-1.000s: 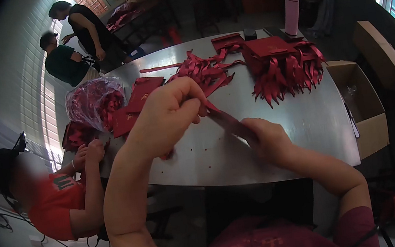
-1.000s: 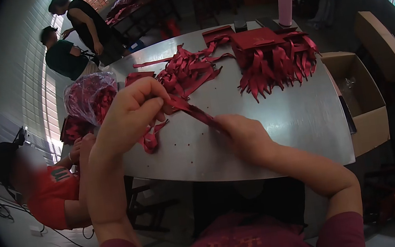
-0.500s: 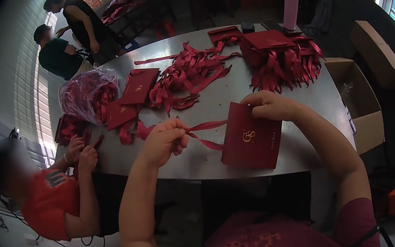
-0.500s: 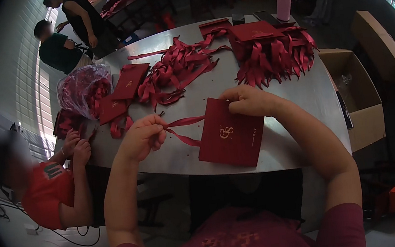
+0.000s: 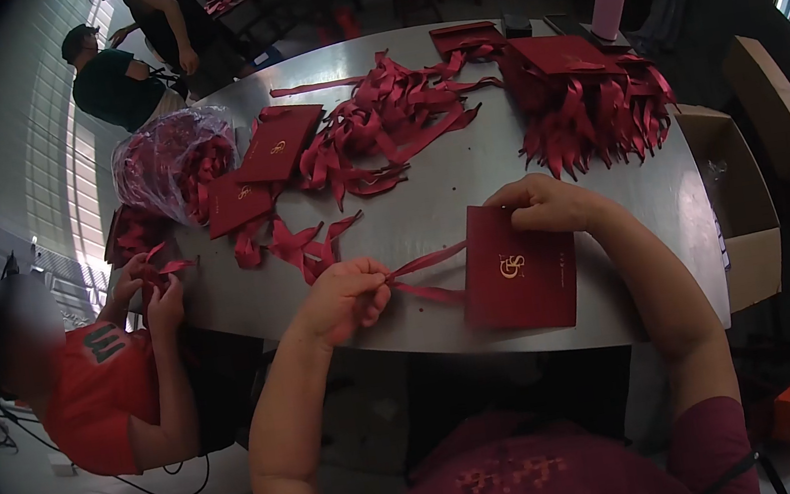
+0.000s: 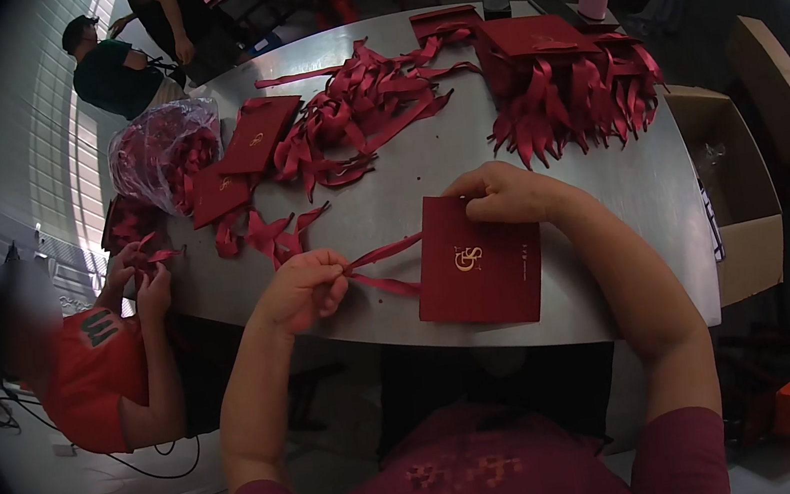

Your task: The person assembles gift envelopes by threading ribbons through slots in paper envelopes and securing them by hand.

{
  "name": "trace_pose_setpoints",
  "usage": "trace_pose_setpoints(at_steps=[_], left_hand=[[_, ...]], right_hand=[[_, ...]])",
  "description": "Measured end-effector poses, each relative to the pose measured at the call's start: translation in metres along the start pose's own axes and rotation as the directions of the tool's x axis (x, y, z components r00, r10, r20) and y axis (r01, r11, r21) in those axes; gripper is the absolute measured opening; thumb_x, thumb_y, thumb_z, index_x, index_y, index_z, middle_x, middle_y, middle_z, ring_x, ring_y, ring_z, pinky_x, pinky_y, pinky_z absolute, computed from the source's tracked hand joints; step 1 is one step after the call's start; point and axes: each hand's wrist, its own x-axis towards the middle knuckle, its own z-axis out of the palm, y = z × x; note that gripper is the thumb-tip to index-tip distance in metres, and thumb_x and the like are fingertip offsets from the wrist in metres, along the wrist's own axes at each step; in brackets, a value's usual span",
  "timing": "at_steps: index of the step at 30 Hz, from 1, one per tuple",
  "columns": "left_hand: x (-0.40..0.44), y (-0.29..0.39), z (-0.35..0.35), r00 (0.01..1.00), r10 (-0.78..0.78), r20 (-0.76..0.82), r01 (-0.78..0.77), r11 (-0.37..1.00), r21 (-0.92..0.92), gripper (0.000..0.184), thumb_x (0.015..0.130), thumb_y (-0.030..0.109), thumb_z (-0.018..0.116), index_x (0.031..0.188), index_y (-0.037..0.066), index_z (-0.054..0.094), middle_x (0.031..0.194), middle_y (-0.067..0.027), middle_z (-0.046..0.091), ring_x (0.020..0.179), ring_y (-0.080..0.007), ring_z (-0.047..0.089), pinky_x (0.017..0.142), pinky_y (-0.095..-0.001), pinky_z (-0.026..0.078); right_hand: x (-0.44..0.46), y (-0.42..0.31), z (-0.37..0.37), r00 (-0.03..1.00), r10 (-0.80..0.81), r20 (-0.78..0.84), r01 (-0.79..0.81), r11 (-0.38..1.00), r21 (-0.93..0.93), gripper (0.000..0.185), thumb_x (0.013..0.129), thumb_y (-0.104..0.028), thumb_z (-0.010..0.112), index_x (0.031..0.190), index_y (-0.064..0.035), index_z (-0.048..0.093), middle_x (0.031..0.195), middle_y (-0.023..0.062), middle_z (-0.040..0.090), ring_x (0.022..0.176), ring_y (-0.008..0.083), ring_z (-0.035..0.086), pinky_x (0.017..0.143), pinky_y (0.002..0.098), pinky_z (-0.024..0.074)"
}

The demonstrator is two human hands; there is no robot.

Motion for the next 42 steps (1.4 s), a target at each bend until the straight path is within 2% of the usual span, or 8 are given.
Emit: trace_pose_setpoints(at_steps=[3, 6, 11, 13, 21, 24, 30, 42], left_hand=[[0.000, -0.003, 0.005, 0.998, 0.004, -0.059, 0.003, 0.994, 0.113, 0.013, 0.095, 0.015, 0.051, 0.100, 0.005, 0.058, 0.071, -0.0043, 0.062, 0.056, -0.0104, 0.053, 0.048, -0.0229, 0.038], [-0.006, -0.002, 0.013, 0.990, 0.013, -0.140, 0.030, 0.953, 0.302, 0.019, 0.097, 0.018, 0.050, 0.107, 0.005, 0.060, 0.073, -0.0043, 0.064, 0.057, -0.0099, 0.055, 0.049, -0.0226, 0.040], [-0.018, 0.001, 0.022, 0.968, 0.045, -0.247, 0.096, 0.842, 0.531, 0.026, 0.098, 0.021, 0.049, 0.114, 0.005, 0.061, 0.073, -0.0041, 0.065, 0.060, -0.0102, 0.057, 0.053, -0.0225, 0.043], [-0.017, -0.004, 0.017, 0.785, 0.546, -0.295, -0.038, 0.516, 0.856, 0.026, 0.098, 0.021, 0.051, 0.115, 0.003, 0.061, 0.074, -0.0040, 0.064, 0.065, -0.0096, 0.059, 0.059, -0.0226, 0.045], [0.009, -0.033, 0.101, 0.882, 0.416, -0.220, -0.352, 0.894, 0.279, 0.027, 0.096, 0.016, 0.057, 0.115, -0.002, 0.060, 0.085, -0.0044, 0.065, 0.071, -0.0107, 0.060, 0.064, -0.0241, 0.049], [0.036, -0.044, 0.107, 0.793, 0.573, -0.208, -0.362, 0.717, 0.595, 0.030, 0.094, 0.015, 0.060, 0.118, -0.003, 0.058, 0.085, -0.0046, 0.065, 0.072, -0.0111, 0.061, 0.063, -0.0240, 0.049], [0.036, -0.024, 0.104, 0.930, 0.277, -0.242, -0.248, 0.958, 0.145, 0.032, 0.090, 0.012, 0.064, 0.118, -0.003, 0.057, 0.084, -0.0046, 0.065, 0.069, -0.0108, 0.060, 0.058, -0.0239, 0.047], [0.044, -0.035, 0.099, 0.898, 0.371, -0.236, -0.269, 0.889, 0.372, 0.031, 0.088, 0.011, 0.065, 0.115, -0.004, 0.058, 0.081, -0.0060, 0.067, 0.066, -0.0111, 0.062, 0.056, -0.0239, 0.047]], right_hand=[[0.001, 0.005, -0.006, 0.982, -0.154, -0.113, 0.084, 0.881, -0.465, 0.042, 0.080, -0.013, 0.063, 0.122, -0.0065, 0.064, 0.102, 0.0091, 0.066, 0.091, 0.0233, 0.065, 0.085, 0.0333, 0.0529], [0.000, 0.013, -0.002, 0.816, -0.440, -0.374, 0.210, 0.829, -0.519, 0.044, 0.079, -0.018, 0.071, 0.121, -0.0111, 0.064, 0.108, 0.0097, 0.062, 0.096, 0.0268, 0.064, 0.085, 0.0369, 0.0532], [-0.023, 0.004, 0.003, 0.867, -0.406, -0.288, 0.141, 0.755, -0.640, 0.047, 0.077, -0.015, 0.073, 0.122, -0.0049, 0.061, 0.119, 0.0131, 0.058, 0.105, 0.0302, 0.060, 0.089, 0.0376, 0.0505], [-0.025, 0.006, 0.005, 0.865, -0.441, -0.239, 0.156, 0.690, -0.707, 0.047, 0.076, -0.015, 0.074, 0.120, -0.0035, 0.061, 0.119, 0.0137, 0.058, 0.105, 0.0316, 0.060, 0.091, 0.0386, 0.0495], [-0.019, 0.014, 0.008, 0.884, -0.405, -0.234, 0.146, 0.714, -0.685, 0.041, 0.075, -0.012, 0.073, 0.113, -0.0015, 0.063, 0.112, 0.0156, 0.061, 0.102, 0.0347, 0.061, 0.089, 0.0414, 0.0497], [-0.020, 0.010, 0.011, 0.878, -0.410, -0.247, 0.141, 0.715, -0.684, 0.037, 0.075, -0.014, 0.072, 0.110, -0.0029, 0.064, 0.107, 0.0146, 0.062, 0.098, 0.0333, 0.062, 0.085, 0.0411, 0.0512], [-0.013, 0.002, 0.017, 0.849, -0.459, -0.264, 0.176, 0.715, -0.677, 0.031, 0.076, -0.011, 0.071, 0.106, -0.0044, 0.066, 0.104, 0.0132, 0.063, 0.094, 0.0329, 0.063, 0.083, 0.0410, 0.0521], [0.156, -0.058, 0.049, 0.854, -0.481, -0.201, 0.118, 0.554, -0.824, 0.014, 0.084, -0.018, 0.060, 0.089, -0.0073, 0.068, 0.097, 0.0142, 0.064, 0.091, 0.0332, 0.063, 0.080, 0.0425, 0.0513]])
